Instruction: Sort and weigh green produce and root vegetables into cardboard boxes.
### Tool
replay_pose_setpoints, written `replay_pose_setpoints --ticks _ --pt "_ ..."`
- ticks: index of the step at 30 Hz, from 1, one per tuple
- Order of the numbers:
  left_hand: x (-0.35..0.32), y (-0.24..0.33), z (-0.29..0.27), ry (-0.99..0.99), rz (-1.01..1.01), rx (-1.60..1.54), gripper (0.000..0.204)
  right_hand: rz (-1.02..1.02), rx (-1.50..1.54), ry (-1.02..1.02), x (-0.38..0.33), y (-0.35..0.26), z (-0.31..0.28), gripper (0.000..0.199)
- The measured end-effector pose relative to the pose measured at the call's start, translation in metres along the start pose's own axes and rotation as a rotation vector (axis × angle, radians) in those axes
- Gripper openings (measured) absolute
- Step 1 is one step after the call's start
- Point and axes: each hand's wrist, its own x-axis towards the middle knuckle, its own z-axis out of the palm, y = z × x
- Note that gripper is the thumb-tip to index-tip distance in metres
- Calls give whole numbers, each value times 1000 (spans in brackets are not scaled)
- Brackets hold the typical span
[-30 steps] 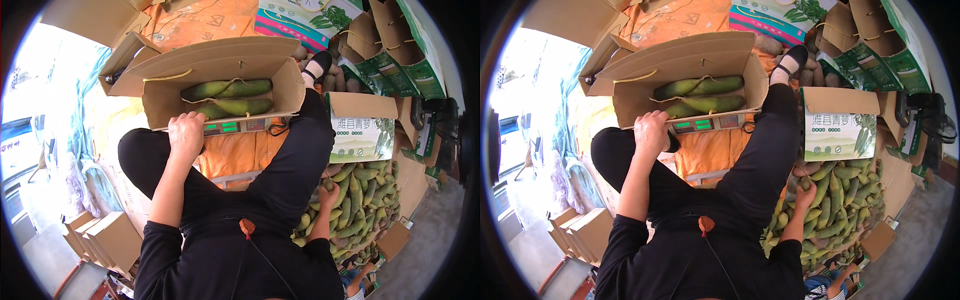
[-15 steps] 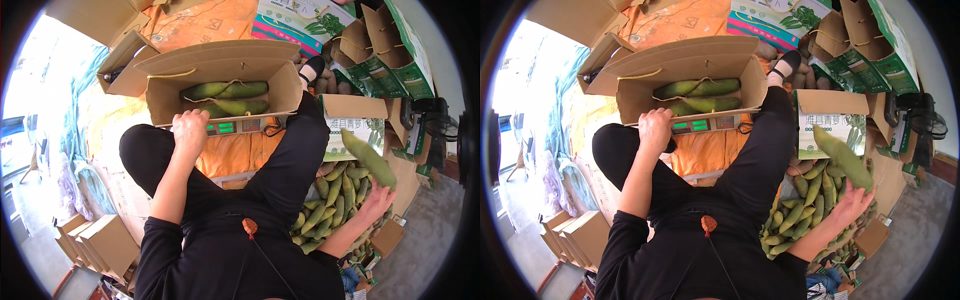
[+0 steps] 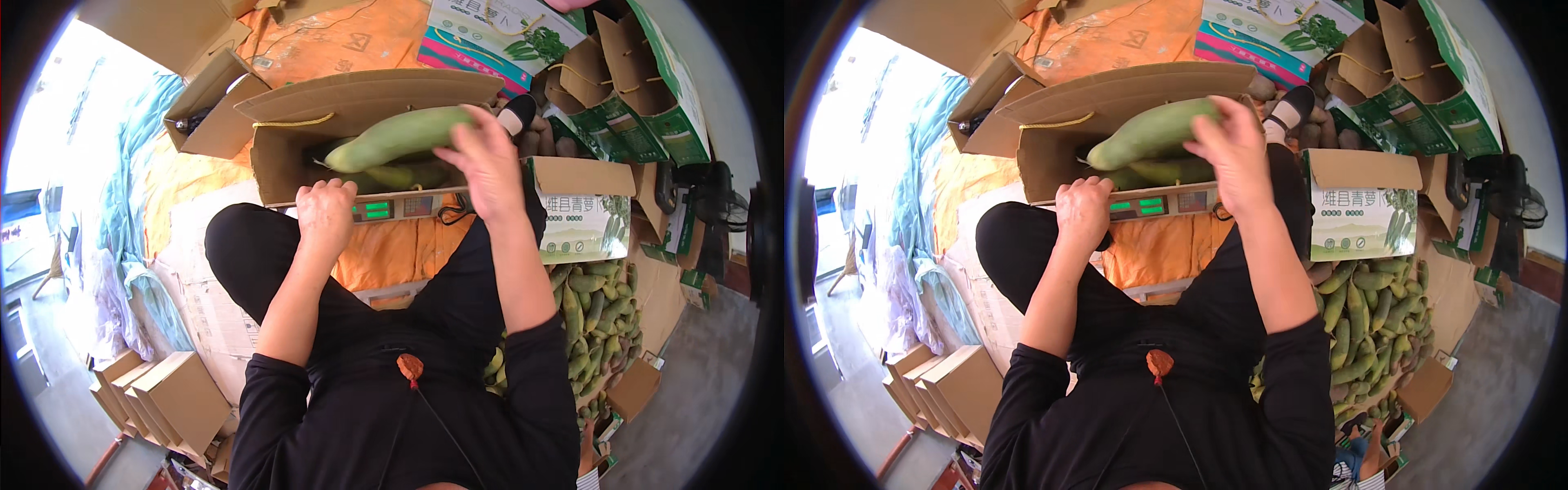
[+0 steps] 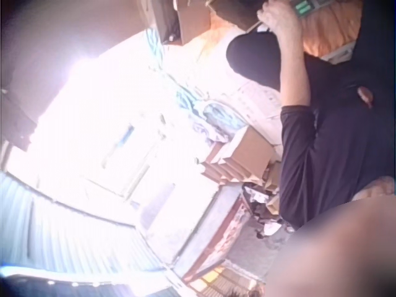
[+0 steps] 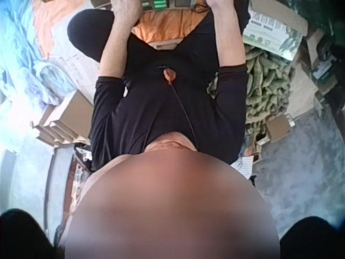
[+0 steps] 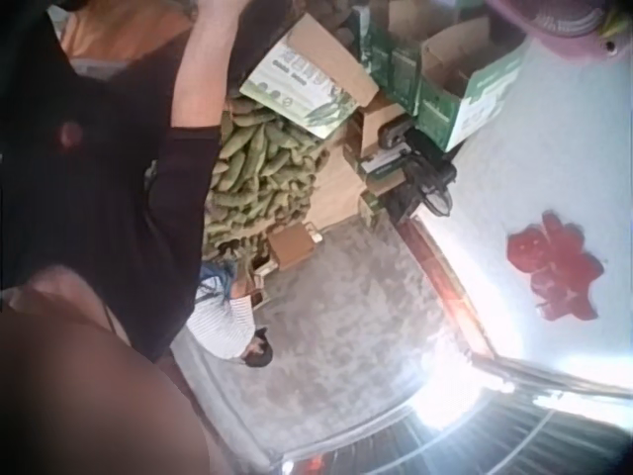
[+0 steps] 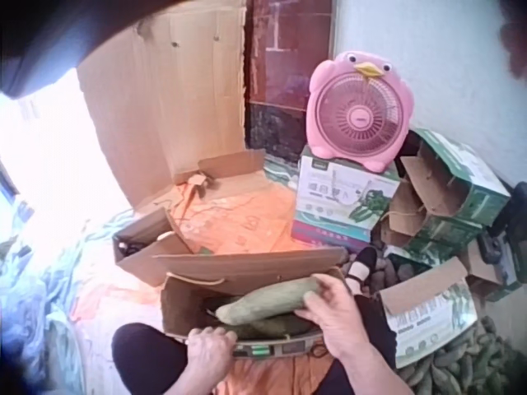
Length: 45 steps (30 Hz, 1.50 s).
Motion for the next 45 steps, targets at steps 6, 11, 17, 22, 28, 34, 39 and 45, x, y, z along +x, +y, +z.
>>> replay_pose_setpoints --ticks 6,11,17,22,28,34,39,45 --pt "0 -1 0 -14 -18 1 5 45 -356 -159 -18 -2 -28 32" --pt "1 1 -1 35 5 7 7 -42 -332 209 -69 -40 -100 24" --pt "6 7 -5 -115 -32 134 8 184 -481 625 -142 10 -212 25" --pt "6 9 -6 -80 -12 34 13 488 -532 779 -223 92 -281 21" --pt "4 8 -8 -95 -16 6 13 879 -601 800 -315 201 -320 15" --pt "12 20 6 -105 24 -68 13 975 -1248 552 -437 312 -403 25" --pt "4 9 -12 -78 -28 18 10 1117 -1291 417 -363 298 -323 49" --pt "8 14 -10 -95 -38 8 8 1088 -1208 493 -366 290 -317 34"
